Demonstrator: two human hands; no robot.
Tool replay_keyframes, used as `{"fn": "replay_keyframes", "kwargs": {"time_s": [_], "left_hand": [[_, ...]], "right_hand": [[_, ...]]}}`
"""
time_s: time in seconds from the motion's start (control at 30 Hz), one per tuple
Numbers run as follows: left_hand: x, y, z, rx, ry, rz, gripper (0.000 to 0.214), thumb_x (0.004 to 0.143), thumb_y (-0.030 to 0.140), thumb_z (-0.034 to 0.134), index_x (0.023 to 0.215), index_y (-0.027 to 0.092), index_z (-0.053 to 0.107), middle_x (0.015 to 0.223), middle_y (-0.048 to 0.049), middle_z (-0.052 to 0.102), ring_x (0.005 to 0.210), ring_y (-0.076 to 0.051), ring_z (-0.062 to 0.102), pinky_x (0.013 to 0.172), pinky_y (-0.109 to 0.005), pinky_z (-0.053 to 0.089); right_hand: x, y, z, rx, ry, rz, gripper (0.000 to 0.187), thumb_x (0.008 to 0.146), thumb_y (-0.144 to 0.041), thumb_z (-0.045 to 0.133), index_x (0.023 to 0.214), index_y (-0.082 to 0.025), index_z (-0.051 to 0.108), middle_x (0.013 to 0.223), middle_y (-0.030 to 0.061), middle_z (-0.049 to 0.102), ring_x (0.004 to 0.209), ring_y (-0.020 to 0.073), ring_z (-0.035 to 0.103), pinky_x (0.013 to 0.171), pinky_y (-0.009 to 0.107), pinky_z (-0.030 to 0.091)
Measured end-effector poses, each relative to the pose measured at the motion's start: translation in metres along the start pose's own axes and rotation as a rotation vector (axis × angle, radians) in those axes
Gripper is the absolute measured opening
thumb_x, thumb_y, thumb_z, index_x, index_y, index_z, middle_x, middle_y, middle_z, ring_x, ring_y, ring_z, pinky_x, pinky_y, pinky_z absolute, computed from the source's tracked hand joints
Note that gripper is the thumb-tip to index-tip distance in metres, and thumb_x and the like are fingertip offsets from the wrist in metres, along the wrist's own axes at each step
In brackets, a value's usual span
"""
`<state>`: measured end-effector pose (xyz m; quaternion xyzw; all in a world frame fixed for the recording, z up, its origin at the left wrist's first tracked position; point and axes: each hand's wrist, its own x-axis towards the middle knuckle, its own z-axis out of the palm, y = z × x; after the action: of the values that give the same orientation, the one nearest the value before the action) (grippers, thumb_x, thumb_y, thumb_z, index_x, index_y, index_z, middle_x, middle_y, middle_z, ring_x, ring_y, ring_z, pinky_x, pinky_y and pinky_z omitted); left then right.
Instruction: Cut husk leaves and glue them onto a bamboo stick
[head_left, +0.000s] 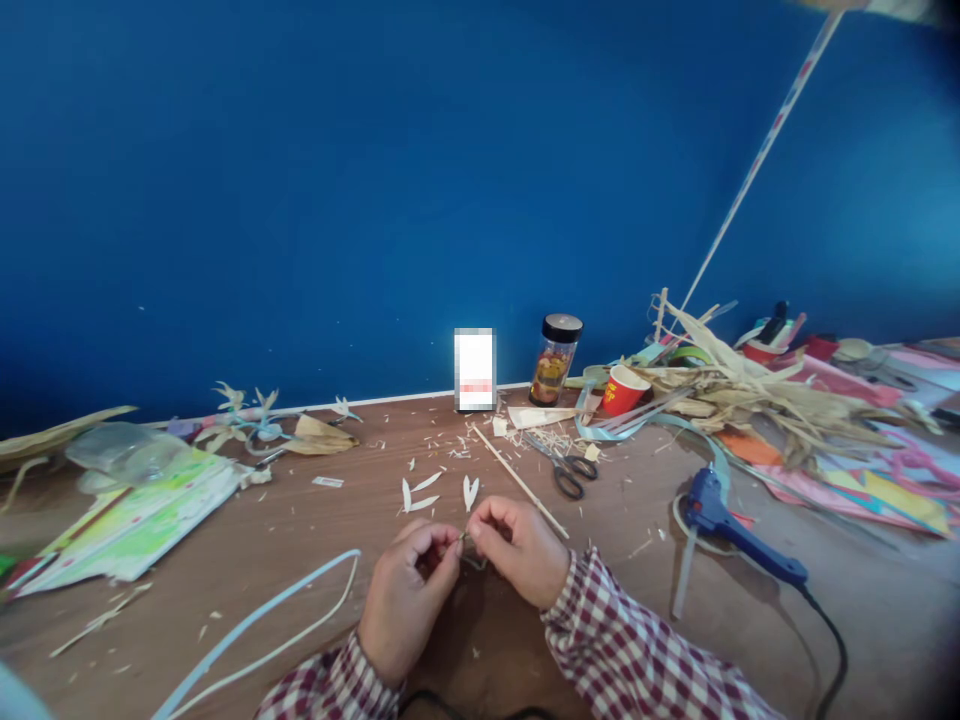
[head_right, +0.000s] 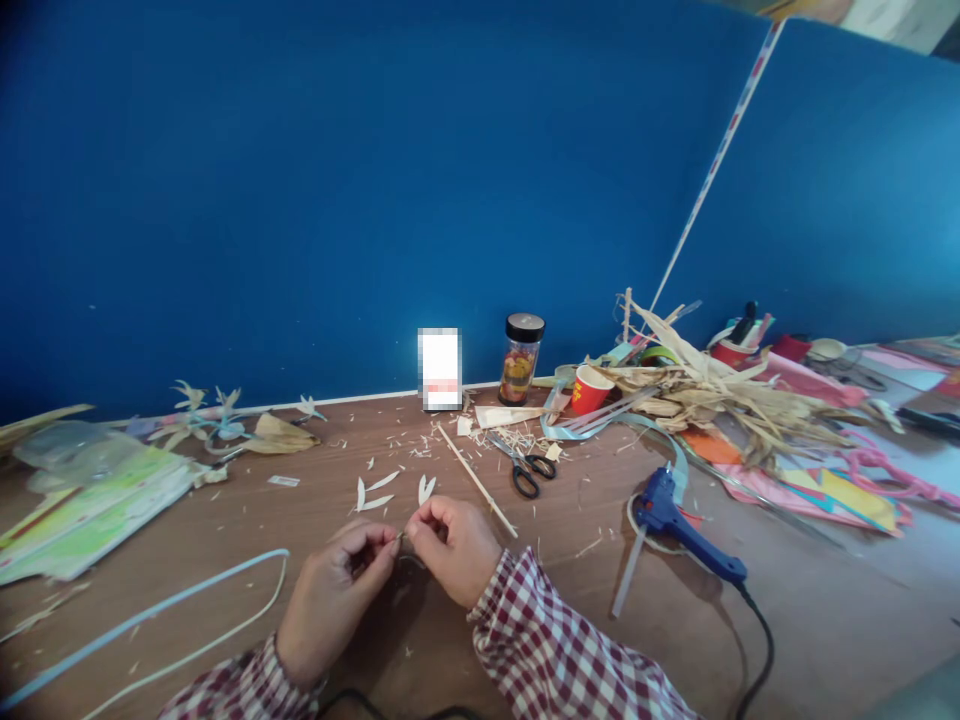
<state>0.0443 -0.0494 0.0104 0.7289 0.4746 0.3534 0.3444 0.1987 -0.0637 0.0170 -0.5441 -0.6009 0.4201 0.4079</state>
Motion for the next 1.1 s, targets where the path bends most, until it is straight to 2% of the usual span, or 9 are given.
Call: {"fn": "replay_keyframes", "kwargs": {"time_s": [0.13,0.27,0.47,0.6,0.73,0.9,1.1], "left_hand": [[-0.001,-0.003,0.003,-0.099,-0.027,-0.051,0.018,0.078,0.032,0.050,0.077,0.019,0.062,0.069,-0.0013,0.060,0.061,-0.015,0.054,0.057,-0.023,0.042],[-0.002,-0.007,0.005,-0.176,-0.017,-0.105,0.020,0.078,0.034,0.050,0.078,0.018,0.062,0.071,-0.0024,0.061,0.063,-0.015,0.055,0.058,-0.024,0.044],[-0.003,-0.006,0.005,-0.209,-0.013,-0.147,0.020,0.077,0.035,0.051,0.080,0.018,0.062,0.072,-0.0032,0.064,0.064,-0.016,0.057,0.059,-0.024,0.045],[-0.003,-0.002,0.004,-0.198,0.005,-0.130,0.019,0.077,0.034,0.052,0.078,0.018,0.063,0.073,-0.0028,0.065,0.065,-0.016,0.058,0.060,-0.024,0.045],[-0.003,0.001,0.002,-0.188,0.022,-0.107,0.018,0.076,0.033,0.052,0.077,0.018,0.063,0.072,-0.0021,0.064,0.066,-0.017,0.059,0.060,-0.024,0.045],[-0.003,0.000,0.003,-0.158,0.069,-0.038,0.014,0.075,0.029,0.054,0.076,0.019,0.063,0.072,-0.0018,0.063,0.066,-0.016,0.058,0.060,-0.025,0.045],[-0.005,-0.005,0.005,-0.229,0.102,-0.124,0.016,0.073,0.031,0.057,0.079,0.018,0.063,0.073,-0.0023,0.068,0.065,-0.017,0.061,0.060,-0.025,0.048]], "right_hand": [[0.001,0.002,0.001,0.128,-0.064,0.076,0.025,0.082,-0.034,0.044,0.093,-0.017,0.059,0.048,-0.0064,0.047,0.036,0.0057,0.042,0.036,0.015,0.033],[0.000,0.007,0.004,0.096,-0.040,0.071,0.023,0.079,-0.033,0.049,0.089,-0.016,0.062,0.047,-0.0048,0.050,0.039,0.0072,0.049,0.039,0.016,0.038],[0.000,0.008,0.008,0.071,-0.009,0.061,0.017,0.078,-0.029,0.049,0.085,-0.017,0.059,0.058,-0.0020,0.057,0.045,0.0086,0.055,0.040,0.016,0.039],[0.000,0.006,0.008,0.055,-0.014,-0.009,0.011,0.078,-0.025,0.050,0.081,-0.017,0.055,0.064,-0.0020,0.058,0.049,0.0084,0.057,0.042,0.016,0.039],[-0.001,0.002,0.007,-0.015,-0.016,-0.063,0.007,0.078,-0.022,0.048,0.080,-0.018,0.053,0.059,-0.0040,0.054,0.047,0.0078,0.054,0.043,0.016,0.037],[-0.003,-0.004,0.008,-0.190,0.075,-0.165,0.005,0.076,-0.017,0.049,0.075,-0.019,0.053,0.060,-0.0036,0.053,0.052,0.0084,0.049,0.049,0.018,0.036],[-0.010,-0.006,0.016,-0.293,0.156,-0.187,0.005,0.076,-0.018,0.049,0.075,-0.020,0.053,0.066,-0.0008,0.057,0.057,0.0112,0.052,0.054,0.021,0.037]]}}
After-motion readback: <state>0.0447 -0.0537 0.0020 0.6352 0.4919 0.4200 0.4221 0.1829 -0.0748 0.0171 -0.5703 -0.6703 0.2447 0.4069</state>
